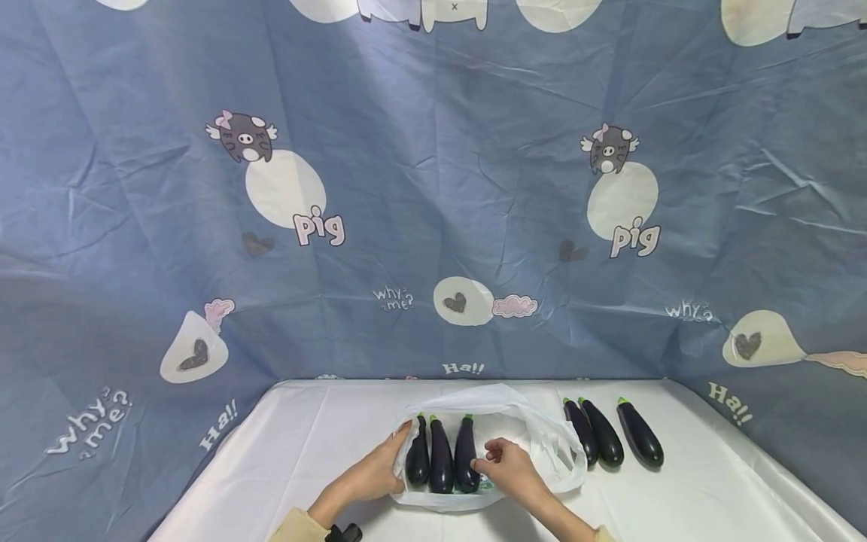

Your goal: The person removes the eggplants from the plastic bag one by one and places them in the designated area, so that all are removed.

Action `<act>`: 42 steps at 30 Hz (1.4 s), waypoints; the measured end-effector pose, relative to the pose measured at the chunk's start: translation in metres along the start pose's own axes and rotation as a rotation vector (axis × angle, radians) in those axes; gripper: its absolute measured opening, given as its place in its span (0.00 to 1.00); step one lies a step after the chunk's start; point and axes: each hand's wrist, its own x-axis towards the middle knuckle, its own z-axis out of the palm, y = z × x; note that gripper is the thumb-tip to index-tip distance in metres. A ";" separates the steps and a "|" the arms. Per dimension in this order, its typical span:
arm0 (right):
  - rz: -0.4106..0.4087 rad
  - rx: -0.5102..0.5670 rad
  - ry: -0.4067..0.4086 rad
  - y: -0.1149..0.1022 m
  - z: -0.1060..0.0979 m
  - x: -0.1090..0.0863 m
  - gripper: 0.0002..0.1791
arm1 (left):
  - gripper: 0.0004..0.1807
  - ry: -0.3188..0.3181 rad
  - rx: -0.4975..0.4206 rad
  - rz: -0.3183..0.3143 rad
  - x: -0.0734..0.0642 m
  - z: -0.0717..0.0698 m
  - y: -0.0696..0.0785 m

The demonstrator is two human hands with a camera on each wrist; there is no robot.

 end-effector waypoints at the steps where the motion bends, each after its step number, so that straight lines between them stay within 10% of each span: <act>1: 0.000 0.002 -0.004 0.001 0.001 0.000 0.26 | 0.62 -0.002 -0.002 -0.002 0.000 0.000 0.000; 42: 0.064 0.024 -0.059 0.004 0.022 0.001 0.26 | 0.62 -0.005 0.013 0.015 0.002 0.000 -0.001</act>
